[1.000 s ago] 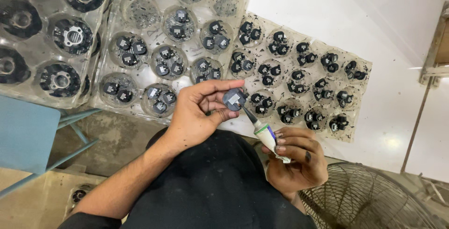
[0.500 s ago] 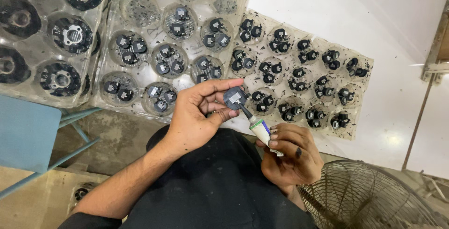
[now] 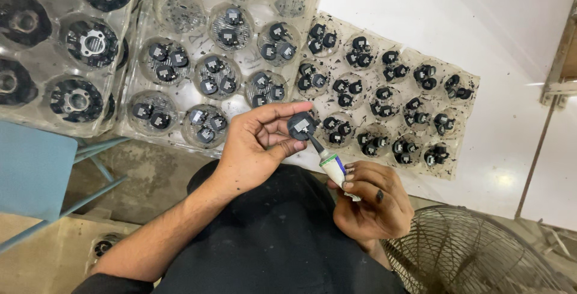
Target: The person picks small black plastic components one at a time from a molded tray and squeezes adhesive from a tube onto each component, then places the treated component back into the tray. The person repeats this across many components in the trays on the worktable.
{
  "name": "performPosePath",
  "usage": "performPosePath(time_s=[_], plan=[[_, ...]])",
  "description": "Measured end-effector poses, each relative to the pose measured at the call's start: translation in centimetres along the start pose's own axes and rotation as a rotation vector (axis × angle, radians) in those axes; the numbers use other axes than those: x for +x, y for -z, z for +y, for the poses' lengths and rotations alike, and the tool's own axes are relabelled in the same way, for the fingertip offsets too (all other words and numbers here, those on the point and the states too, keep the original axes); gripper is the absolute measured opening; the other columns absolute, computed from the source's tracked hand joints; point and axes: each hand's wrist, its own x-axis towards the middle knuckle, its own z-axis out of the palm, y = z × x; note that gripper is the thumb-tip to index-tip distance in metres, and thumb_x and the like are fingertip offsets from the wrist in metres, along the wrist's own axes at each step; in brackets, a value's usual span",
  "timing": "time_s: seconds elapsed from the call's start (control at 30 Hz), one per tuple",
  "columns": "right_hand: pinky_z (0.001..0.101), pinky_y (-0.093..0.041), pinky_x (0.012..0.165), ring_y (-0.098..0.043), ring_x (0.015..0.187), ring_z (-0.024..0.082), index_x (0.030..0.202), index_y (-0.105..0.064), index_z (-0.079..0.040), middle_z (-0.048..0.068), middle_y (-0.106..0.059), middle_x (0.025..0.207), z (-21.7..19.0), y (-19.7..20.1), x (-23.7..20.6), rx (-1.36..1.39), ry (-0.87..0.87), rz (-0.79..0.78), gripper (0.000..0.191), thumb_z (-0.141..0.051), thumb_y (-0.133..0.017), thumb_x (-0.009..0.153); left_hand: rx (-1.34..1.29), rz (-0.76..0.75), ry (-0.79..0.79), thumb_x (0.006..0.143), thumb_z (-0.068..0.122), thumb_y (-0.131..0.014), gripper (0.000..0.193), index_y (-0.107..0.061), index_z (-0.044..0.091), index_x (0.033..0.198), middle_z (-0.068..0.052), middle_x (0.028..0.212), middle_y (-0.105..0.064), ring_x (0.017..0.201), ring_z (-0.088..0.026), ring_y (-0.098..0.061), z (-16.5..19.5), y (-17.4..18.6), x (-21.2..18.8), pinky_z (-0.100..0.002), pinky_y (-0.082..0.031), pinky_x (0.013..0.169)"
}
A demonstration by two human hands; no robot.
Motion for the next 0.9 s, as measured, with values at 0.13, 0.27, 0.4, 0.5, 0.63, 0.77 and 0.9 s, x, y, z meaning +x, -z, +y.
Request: performPosePath(time_s=[0.13,0.27,0.4,0.5,0.63,0.77,0.9], plan=[[0.0366,-0.06,0.079,-0.071,0.085,0.029,0.095,-0.059,-0.001,0.013,-0.067,0.09,0.1,0.3,-0.2,-0.011,-0.013,-0.018,0.035,0.013,-0.068,0.064,-0.009,0.02,0.0,0.088,-0.021,-0.066,0.053,-0.061,-0.003,0.137,-0.005,0.117,-0.072,0.105,-0.008,-0.069,-0.6,-0.1,0.1,-0.025,-0.062,0.092],[0.0371,-0.062,0.078,-0.071,0.085,0.027,0.091,-0.06,0.0,0.013,-0.067,0.089,-0.2,-0.6,-0.6,0.009,-0.069,0.089,0.033,0.014,-0.065,0.062,-0.021,0.024,0.021,0.088,-0.021,-0.067,0.053,-0.061,-0.004,0.138,-0.006,0.114,-0.073,0.103,-0.009,-0.07,-1.2,-0.2,0.3,-0.025,-0.062,0.092],[0.0369,-0.062,0.079,-0.072,0.086,0.027,0.092,-0.06,0.001,0.014,-0.068,0.09,-0.7,-0.7,-0.3,0.029,-0.115,0.09,0.032,0.016,-0.066,0.064,-0.082,0.008,0.021,0.09,-0.02,-0.067,0.053,-0.06,-0.004,0.14,-0.006,0.114,-0.072,0.103,-0.01,-0.069,-1.3,0.1,0.2,-0.026,-0.061,0.093],[0.0358,-0.06,0.08,-0.071,0.087,0.026,0.091,-0.06,0.0,0.014,-0.068,0.092,-0.8,-1.1,-0.5,0.025,-0.191,0.126,0.03,0.015,-0.069,0.067,-0.143,0.02,0.069,0.09,-0.018,-0.066,0.051,-0.06,-0.004,0.139,-0.006,0.116,-0.071,0.104,-0.01,-0.068,-2.0,0.1,0.3,-0.027,-0.06,0.094],[0.0287,-0.056,0.076,-0.069,0.083,0.02,0.095,-0.06,0.0,0.012,-0.068,0.098,-0.9,-3.4,-1.1,0.081,-0.316,0.392,0.026,0.011,-0.081,0.084,-0.253,0.008,0.119,0.091,-0.015,-0.066,0.047,-0.06,-0.003,0.136,-0.005,0.118,-0.069,0.107,-0.011,-0.068,-2.5,0.4,0.0,-0.03,-0.06,0.096],[0.0308,-0.057,0.079,-0.068,0.088,0.019,0.099,-0.063,-0.002,0.007,-0.067,0.1,0.1,-4.1,-1.5,0.192,-0.281,0.553,0.024,-0.005,-0.084,0.089,-0.352,-0.057,0.171,0.099,-0.004,-0.067,0.043,-0.06,-0.003,0.142,-0.007,0.115,-0.069,0.099,-0.013,-0.068,-3.5,0.6,-0.1,-0.032,-0.059,0.093],[0.0349,-0.059,0.085,-0.067,0.095,0.022,0.091,-0.062,-0.009,0.004,-0.065,0.099,0.9,-3.8,-1.8,0.103,-0.149,0.491,0.023,-0.011,-0.085,0.088,-0.408,-0.045,0.276,0.096,0.006,-0.067,0.044,-0.058,-0.001,0.138,-0.006,0.12,-0.071,0.094,-0.014,-0.07,-4.3,0.6,0.3,-0.033,-0.06,0.089]])
